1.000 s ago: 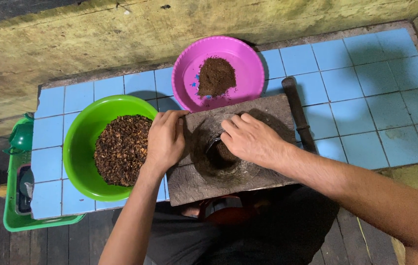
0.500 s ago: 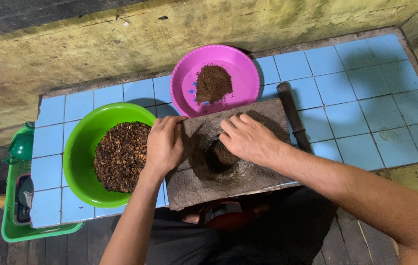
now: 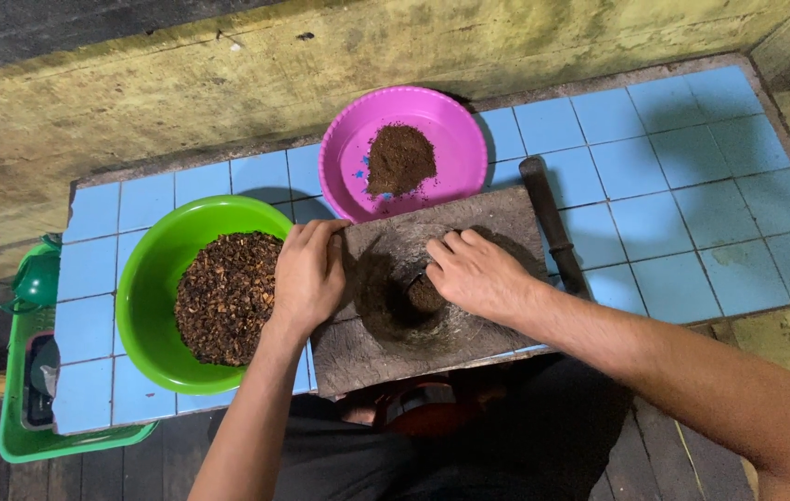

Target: The person uses a spoon to scoop roasted coffee beans from a large green bowl into a stone mortar, then grinds the beans into a fine powder with a stone pestle. The person then scoops the ground coffee from the mortar into a pink plate and repeats the process.

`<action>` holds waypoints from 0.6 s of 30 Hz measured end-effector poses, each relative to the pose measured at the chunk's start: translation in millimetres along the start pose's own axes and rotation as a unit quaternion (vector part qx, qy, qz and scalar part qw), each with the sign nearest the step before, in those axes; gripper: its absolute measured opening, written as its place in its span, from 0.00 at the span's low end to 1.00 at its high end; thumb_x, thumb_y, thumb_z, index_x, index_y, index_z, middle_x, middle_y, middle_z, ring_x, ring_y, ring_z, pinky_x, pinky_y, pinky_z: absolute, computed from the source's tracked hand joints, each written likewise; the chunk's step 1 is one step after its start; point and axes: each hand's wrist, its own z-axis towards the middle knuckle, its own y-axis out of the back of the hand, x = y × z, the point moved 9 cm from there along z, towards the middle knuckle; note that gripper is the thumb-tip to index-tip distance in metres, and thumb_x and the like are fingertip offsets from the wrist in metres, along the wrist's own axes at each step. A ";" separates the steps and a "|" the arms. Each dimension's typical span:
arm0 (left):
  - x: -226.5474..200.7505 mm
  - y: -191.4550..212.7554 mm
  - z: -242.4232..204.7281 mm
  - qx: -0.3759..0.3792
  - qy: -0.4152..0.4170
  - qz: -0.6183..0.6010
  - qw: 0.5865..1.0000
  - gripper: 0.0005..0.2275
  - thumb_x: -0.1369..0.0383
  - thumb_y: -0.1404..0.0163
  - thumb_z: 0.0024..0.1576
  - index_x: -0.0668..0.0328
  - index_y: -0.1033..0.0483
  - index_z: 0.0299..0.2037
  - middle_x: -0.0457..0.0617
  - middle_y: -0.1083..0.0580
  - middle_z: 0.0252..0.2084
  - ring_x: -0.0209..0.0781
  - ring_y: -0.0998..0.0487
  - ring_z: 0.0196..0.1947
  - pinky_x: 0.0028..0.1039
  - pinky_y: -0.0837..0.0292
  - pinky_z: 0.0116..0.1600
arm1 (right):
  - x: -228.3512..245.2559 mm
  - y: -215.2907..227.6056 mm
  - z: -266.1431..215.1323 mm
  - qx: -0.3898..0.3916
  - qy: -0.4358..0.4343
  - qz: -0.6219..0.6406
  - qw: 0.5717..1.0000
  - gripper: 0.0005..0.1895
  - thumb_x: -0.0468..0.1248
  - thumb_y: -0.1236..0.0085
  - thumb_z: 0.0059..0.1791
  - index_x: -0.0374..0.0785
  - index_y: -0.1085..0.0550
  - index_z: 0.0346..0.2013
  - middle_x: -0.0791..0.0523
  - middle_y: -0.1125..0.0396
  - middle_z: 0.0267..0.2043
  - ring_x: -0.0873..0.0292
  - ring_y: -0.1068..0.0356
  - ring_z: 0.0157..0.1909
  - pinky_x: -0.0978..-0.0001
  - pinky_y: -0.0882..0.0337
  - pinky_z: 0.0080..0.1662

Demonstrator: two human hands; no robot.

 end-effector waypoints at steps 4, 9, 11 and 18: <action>-5.8 0.1 -0.7 0.004 -0.007 0.019 1.000 0.09 0.70 0.51 0.63 0.57 0.21 0.50 0.53 0.22 0.43 0.58 0.21 0.46 0.45 0.27 0.53 | -5.3 9.5 -0.9 0.045 -0.006 0.018 0.999 0.03 0.30 0.45 0.50 0.37 0.24 0.34 0.50 0.35 0.39 0.51 0.28 0.41 0.59 0.35 0.42; -20.2 2.7 0.7 0.091 0.049 0.121 0.987 0.25 0.49 0.43 0.55 0.52 0.26 0.58 0.50 0.24 0.51 0.54 0.25 0.57 0.50 0.29 0.57 | -2.4 1.0 1.0 0.061 -0.049 -0.011 0.997 0.06 0.31 0.47 0.49 0.37 0.22 0.34 0.48 0.34 0.40 0.51 0.28 0.37 0.59 0.33 0.38; -22.9 3.8 4.5 0.105 0.057 0.144 0.982 0.27 0.48 0.42 0.53 0.51 0.26 0.58 0.49 0.24 0.52 0.54 0.26 0.58 0.51 0.30 0.59 | 0.3 -7.9 -3.0 0.061 -0.050 0.003 0.997 0.05 0.32 0.46 0.48 0.37 0.22 0.32 0.48 0.33 0.40 0.51 0.27 0.37 0.59 0.33 0.38; -12.8 -9.6 12.4 0.146 0.069 0.125 0.979 0.23 0.54 0.39 0.52 0.52 0.25 0.55 0.51 0.22 0.49 0.55 0.23 0.57 0.51 0.26 0.58 | -5.0 31.2 -11.2 0.155 -0.067 0.027 0.985 0.11 0.31 0.52 0.54 0.35 0.20 0.36 0.46 0.31 0.43 0.52 0.25 0.39 0.65 0.29 0.42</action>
